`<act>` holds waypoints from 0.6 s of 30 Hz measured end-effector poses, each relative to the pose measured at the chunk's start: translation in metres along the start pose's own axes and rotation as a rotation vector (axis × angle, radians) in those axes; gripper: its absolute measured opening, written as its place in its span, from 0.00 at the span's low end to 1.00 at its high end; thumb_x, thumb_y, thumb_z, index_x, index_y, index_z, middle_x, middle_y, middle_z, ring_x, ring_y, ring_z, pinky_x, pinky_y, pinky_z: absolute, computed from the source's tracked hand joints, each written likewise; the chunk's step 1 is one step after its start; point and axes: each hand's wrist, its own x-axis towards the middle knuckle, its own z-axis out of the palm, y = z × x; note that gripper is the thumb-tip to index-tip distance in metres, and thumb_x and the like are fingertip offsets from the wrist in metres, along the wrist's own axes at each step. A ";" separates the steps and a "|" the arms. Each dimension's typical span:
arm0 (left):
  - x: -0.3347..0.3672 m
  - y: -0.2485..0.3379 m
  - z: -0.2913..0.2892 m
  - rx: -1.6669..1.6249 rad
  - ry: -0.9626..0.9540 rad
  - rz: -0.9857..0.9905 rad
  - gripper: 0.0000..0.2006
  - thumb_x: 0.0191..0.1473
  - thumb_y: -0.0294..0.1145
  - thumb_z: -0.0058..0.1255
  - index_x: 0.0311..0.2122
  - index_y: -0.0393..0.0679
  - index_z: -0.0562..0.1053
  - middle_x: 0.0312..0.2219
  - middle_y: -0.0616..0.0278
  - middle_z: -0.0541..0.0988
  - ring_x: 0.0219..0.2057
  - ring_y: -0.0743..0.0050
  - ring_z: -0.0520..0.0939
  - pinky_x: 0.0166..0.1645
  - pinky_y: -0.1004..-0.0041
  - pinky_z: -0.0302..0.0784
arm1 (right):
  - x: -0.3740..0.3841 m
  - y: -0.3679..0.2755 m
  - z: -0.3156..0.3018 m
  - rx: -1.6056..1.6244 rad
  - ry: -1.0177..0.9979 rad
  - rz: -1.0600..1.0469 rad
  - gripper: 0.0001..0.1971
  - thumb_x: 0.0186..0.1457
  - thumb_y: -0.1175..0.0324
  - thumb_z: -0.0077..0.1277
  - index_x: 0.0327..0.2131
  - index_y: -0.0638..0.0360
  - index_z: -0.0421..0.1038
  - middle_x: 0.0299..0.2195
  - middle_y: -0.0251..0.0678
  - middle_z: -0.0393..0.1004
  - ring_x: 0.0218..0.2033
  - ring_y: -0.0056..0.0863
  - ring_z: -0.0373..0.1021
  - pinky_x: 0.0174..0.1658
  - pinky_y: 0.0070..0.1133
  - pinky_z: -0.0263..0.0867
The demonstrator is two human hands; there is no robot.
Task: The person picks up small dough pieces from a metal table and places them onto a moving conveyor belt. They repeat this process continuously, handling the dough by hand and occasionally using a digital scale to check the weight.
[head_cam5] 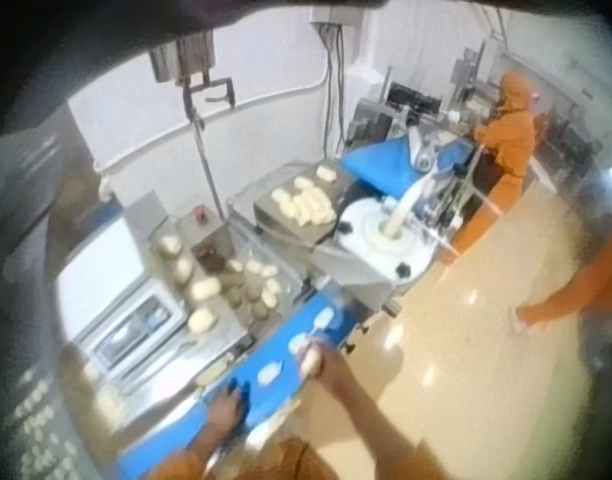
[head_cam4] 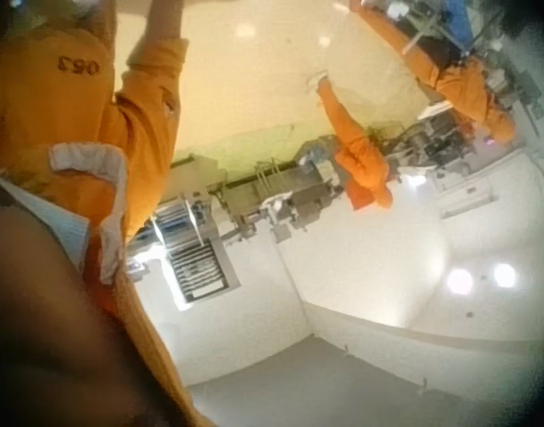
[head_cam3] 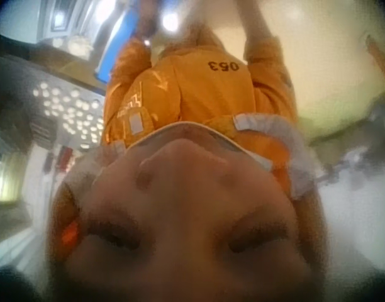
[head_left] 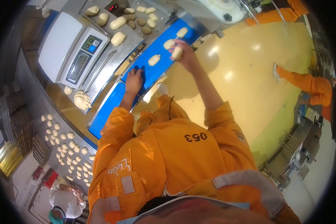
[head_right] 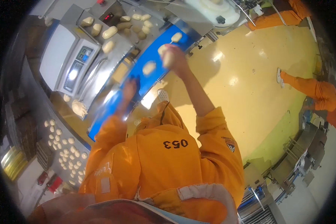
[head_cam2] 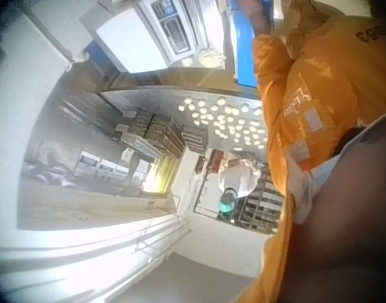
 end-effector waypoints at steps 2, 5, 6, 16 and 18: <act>0.000 -0.017 -0.005 -0.333 0.064 -0.146 0.19 0.52 0.27 0.45 0.51 0.49 0.66 0.41 0.53 0.74 0.34 0.59 0.76 0.37 0.65 0.74 | 0.028 0.015 -0.015 -0.569 -0.050 -0.302 0.22 0.49 0.71 0.52 0.50 0.56 0.66 0.45 0.41 0.68 0.44 0.37 0.67 0.47 0.33 0.66; 0.007 -0.021 -0.026 -1.011 0.118 -0.513 0.15 0.57 0.32 0.40 0.49 0.44 0.67 0.38 0.56 0.74 0.32 0.70 0.75 0.34 0.71 0.73 | 0.058 0.043 -0.027 -1.209 -0.136 -0.437 0.24 0.42 0.71 0.51 0.49 0.52 0.69 0.41 0.42 0.70 0.42 0.42 0.67 0.47 0.35 0.65; 0.012 -0.018 -0.035 -1.125 0.146 -0.428 0.16 0.59 0.36 0.38 0.50 0.43 0.67 0.37 0.57 0.75 0.33 0.75 0.75 0.33 0.75 0.72 | 0.064 0.056 -0.024 -1.453 -0.234 -0.472 0.25 0.42 0.69 0.52 0.48 0.49 0.69 0.42 0.41 0.71 0.44 0.41 0.67 0.47 0.35 0.65; 0.043 0.048 -0.034 -0.151 0.069 -0.122 0.30 0.42 0.43 0.61 0.54 0.57 0.67 0.47 0.45 0.71 0.41 0.39 0.76 0.42 0.53 0.75 | 0.010 0.096 0.041 -0.257 0.084 -0.300 0.16 0.53 0.61 0.52 0.45 0.50 0.67 0.38 0.38 0.68 0.37 0.32 0.67 0.39 0.30 0.67; 0.038 0.034 -0.028 -0.168 0.016 -0.096 0.29 0.43 0.42 0.61 0.53 0.53 0.68 0.45 0.46 0.73 0.41 0.43 0.77 0.41 0.54 0.75 | -0.006 0.067 0.071 0.348 -0.035 -0.015 0.14 0.56 0.61 0.50 0.45 0.51 0.66 0.38 0.37 0.68 0.37 0.30 0.67 0.37 0.26 0.66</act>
